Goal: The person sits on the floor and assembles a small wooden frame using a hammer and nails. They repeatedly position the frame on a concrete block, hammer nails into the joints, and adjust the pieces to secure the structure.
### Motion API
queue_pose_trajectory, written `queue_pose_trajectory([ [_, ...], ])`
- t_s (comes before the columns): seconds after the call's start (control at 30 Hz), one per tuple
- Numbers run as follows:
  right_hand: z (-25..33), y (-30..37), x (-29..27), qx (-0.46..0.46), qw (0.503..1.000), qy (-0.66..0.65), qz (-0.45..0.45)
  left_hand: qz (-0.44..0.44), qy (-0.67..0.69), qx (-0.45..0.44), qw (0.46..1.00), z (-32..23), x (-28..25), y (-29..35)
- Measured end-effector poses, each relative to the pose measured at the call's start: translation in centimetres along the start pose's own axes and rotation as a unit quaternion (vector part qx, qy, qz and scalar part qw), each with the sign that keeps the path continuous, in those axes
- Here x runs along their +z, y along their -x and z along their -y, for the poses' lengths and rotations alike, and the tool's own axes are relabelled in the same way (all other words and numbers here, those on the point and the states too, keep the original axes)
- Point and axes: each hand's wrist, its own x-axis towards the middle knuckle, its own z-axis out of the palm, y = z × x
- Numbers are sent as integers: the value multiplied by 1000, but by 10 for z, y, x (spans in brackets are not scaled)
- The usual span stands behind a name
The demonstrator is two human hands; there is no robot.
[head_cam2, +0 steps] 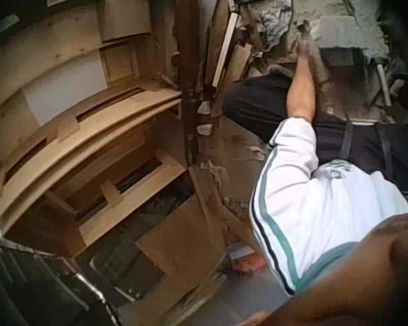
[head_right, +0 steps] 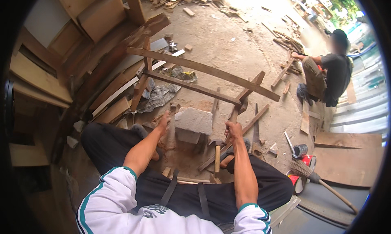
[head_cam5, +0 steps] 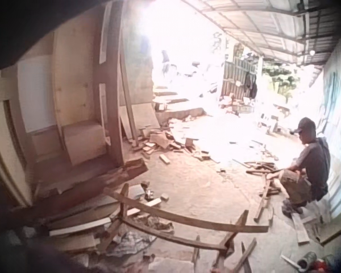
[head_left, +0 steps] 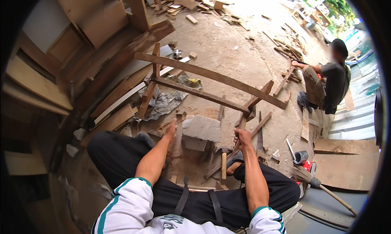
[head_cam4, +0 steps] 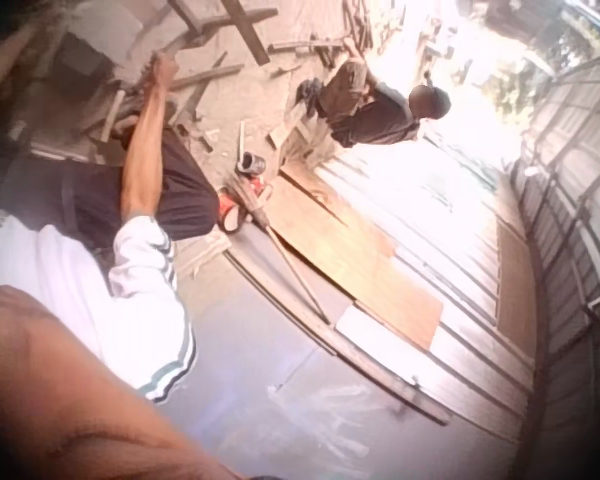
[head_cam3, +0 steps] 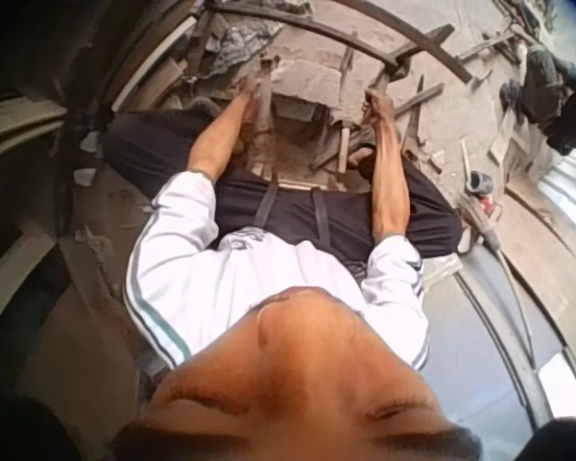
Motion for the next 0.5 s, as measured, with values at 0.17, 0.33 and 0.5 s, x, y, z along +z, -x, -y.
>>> queue_pose_trajectory([
  [0.17,0,-1,51,10,999,16,26,-128,486,67,862,-6,-125,7],
  [0.33,-20,-24,52,5,996,28,87,39,487,153,859,-54,-164,80],
  [0.5,-25,-40,78,-38,990,89,100,-54,283,184,940,-57,-205,97],
])
